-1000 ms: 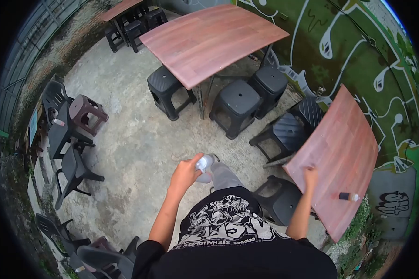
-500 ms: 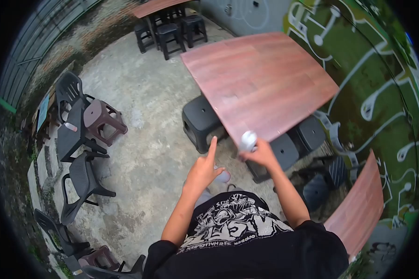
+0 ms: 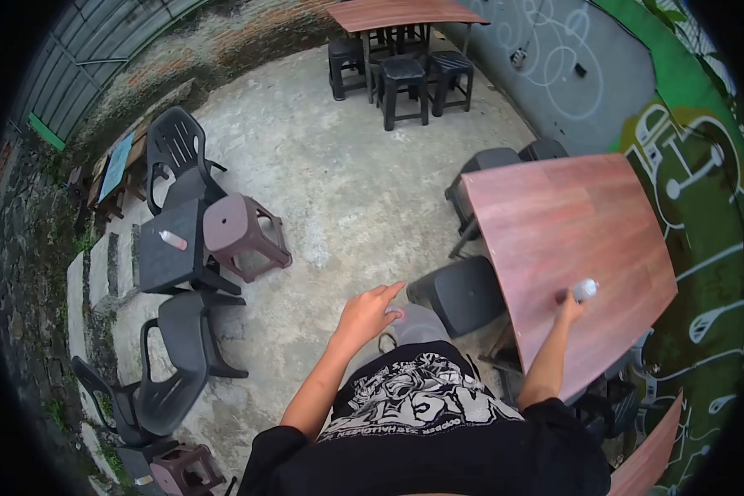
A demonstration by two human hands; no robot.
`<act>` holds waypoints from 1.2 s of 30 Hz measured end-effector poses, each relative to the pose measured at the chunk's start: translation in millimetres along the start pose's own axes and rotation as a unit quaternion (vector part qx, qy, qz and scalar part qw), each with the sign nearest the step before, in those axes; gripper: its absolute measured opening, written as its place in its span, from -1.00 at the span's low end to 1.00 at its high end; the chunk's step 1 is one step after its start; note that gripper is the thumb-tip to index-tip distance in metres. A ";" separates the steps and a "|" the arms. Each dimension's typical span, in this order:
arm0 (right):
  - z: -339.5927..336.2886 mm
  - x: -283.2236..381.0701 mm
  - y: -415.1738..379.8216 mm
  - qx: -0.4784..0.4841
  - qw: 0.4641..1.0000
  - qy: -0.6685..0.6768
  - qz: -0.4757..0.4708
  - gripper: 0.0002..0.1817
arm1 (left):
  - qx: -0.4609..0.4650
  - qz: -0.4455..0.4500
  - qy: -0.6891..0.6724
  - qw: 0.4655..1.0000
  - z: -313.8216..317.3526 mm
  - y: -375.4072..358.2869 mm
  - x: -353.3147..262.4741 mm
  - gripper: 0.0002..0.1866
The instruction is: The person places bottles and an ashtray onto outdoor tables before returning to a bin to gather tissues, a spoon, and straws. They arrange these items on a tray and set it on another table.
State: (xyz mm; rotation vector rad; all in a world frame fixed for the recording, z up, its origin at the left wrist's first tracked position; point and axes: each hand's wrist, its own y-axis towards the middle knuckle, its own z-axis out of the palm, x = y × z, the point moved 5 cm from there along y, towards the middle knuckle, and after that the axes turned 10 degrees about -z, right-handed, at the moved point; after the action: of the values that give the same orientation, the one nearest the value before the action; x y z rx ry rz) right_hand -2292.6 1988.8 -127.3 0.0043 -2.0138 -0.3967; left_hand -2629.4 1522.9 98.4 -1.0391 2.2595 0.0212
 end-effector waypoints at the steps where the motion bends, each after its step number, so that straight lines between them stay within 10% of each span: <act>1: 5.9 -6.4 2.8 -0.033 0.999 -0.031 0.010 -0.44 | -0.002 -0.001 0.002 1.000 -16.4 28.9 10.7 -0.40; 4: 18.9 2.6 -12.4 -0.114 0.989 -0.053 0.071 -0.47 | -0.007 0.024 -0.014 1.000 -52.0 120.0 38.3 -0.38; 7: 56.0 18.3 -56.6 -0.205 0.913 0.028 0.351 -0.58 | -0.021 0.049 -0.027 0.998 -82.0 222.8 70.0 -0.38; 10: 113.8 -26.0 -53.9 -0.171 0.929 -0.075 0.320 -0.64 | -0.049 0.061 -0.089 0.993 -115.6 317.8 91.5 -0.37; 13: 275.6 -17.6 -53.2 0.020 0.842 0.284 0.459 -0.68 | -0.064 0.041 -0.101 0.992 -165.5 419.4 107.4 -0.37; 17: 529.8 368.4 -111.4 0.461 0.821 0.241 0.236 -0.45 | -0.041 0.039 -0.090 0.994 -218.8 521.9 119.6 -0.38; 19: 634.7 477.3 -150.6 0.658 0.720 0.220 -0.028 -0.31 | -0.046 0.046 -0.088 0.994 -248.3 579.7 132.1 -0.37; 21: 709.2 566.0 -181.3 0.648 0.635 0.122 -0.403 -0.26 | -0.055 0.048 -0.119 0.990 -270.0 636.1 151.4 -0.36; 28: 1009.6 659.2 -182.2 0.688 0.677 0.114 -0.233 -0.29 | -0.182 -0.016 -0.143 0.973 -395.5 822.0 286.0 -0.13; 36: 1348.7 827.5 -54.5 0.540 0.756 0.266 -0.257 -0.33 | -0.246 -0.178 -0.074 0.950 -523.5 948.5 474.0 -0.16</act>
State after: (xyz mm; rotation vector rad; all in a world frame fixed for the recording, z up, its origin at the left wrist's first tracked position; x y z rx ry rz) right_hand -3858.7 2164.9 25.4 1.2688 -1.3737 0.4596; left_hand -3793.9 1713.7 20.4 -1.6344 1.9393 0.5149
